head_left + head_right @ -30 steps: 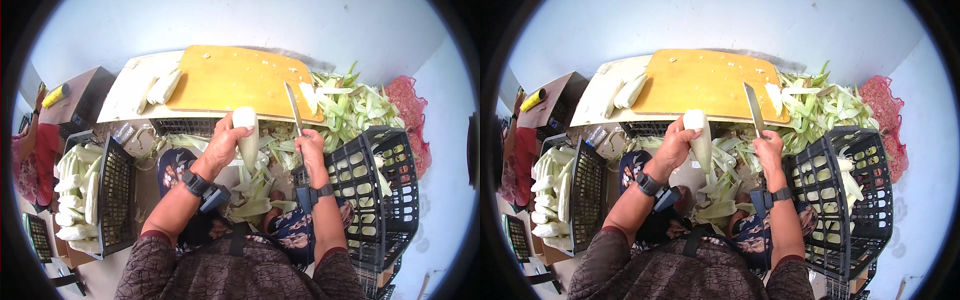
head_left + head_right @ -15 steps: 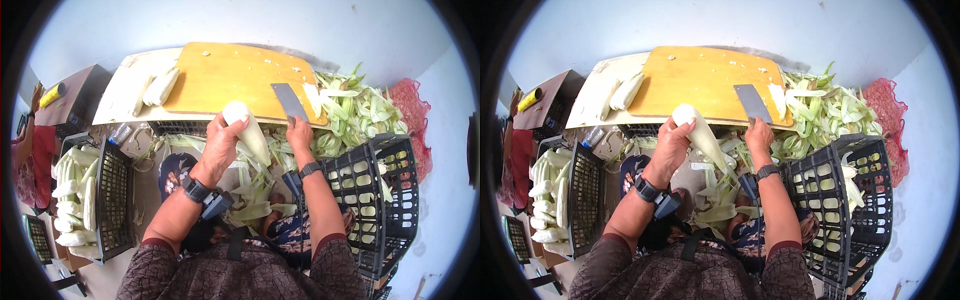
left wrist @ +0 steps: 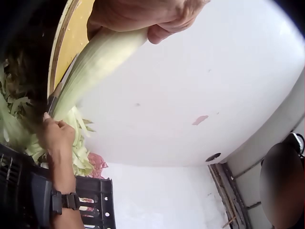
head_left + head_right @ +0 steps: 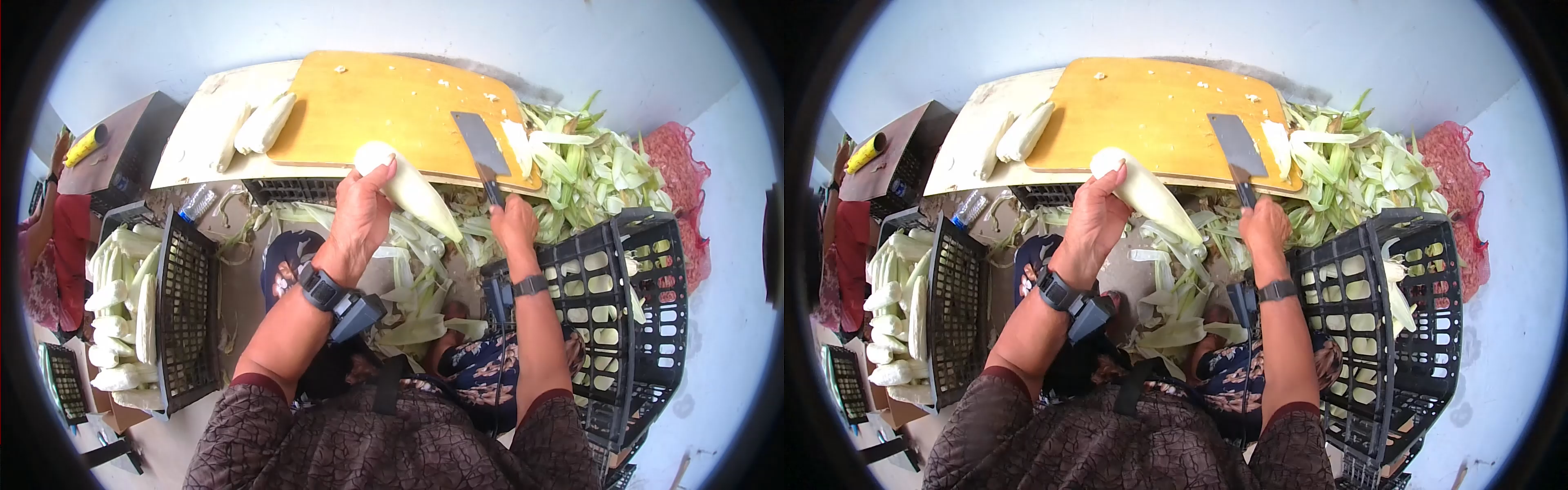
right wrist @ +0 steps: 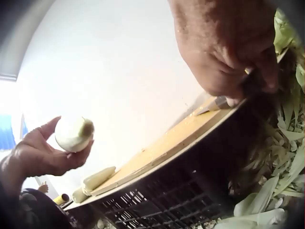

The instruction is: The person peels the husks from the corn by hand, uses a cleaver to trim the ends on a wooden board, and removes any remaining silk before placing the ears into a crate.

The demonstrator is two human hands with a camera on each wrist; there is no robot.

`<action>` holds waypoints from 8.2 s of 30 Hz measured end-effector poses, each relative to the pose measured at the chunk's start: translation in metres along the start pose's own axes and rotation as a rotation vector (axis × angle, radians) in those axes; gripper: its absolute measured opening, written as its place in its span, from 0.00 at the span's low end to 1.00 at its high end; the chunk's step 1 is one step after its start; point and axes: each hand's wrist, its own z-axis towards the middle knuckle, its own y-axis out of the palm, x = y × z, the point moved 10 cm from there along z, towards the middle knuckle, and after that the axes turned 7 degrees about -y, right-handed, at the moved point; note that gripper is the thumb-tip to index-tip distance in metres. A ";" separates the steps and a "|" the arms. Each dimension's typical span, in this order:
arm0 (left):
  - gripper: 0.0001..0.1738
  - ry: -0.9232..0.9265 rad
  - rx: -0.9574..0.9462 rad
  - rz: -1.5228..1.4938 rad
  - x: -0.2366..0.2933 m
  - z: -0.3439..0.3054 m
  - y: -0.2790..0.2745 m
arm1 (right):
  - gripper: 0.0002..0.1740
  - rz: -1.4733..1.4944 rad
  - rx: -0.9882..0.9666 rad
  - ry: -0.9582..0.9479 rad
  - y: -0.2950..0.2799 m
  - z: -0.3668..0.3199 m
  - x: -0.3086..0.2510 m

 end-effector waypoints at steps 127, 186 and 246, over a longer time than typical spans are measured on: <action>0.31 -0.356 -0.469 0.506 -0.127 -0.064 0.031 | 0.17 1.209 0.062 -0.190 -0.045 -0.093 -0.030; 0.08 0.100 -0.270 0.594 -0.072 -0.039 0.028 | 0.17 0.618 -0.130 -0.415 -0.014 -0.117 -0.085; 0.25 -0.384 -0.502 0.761 -0.109 -0.057 0.031 | 0.13 1.509 -0.001 -0.323 -0.053 -0.089 -0.030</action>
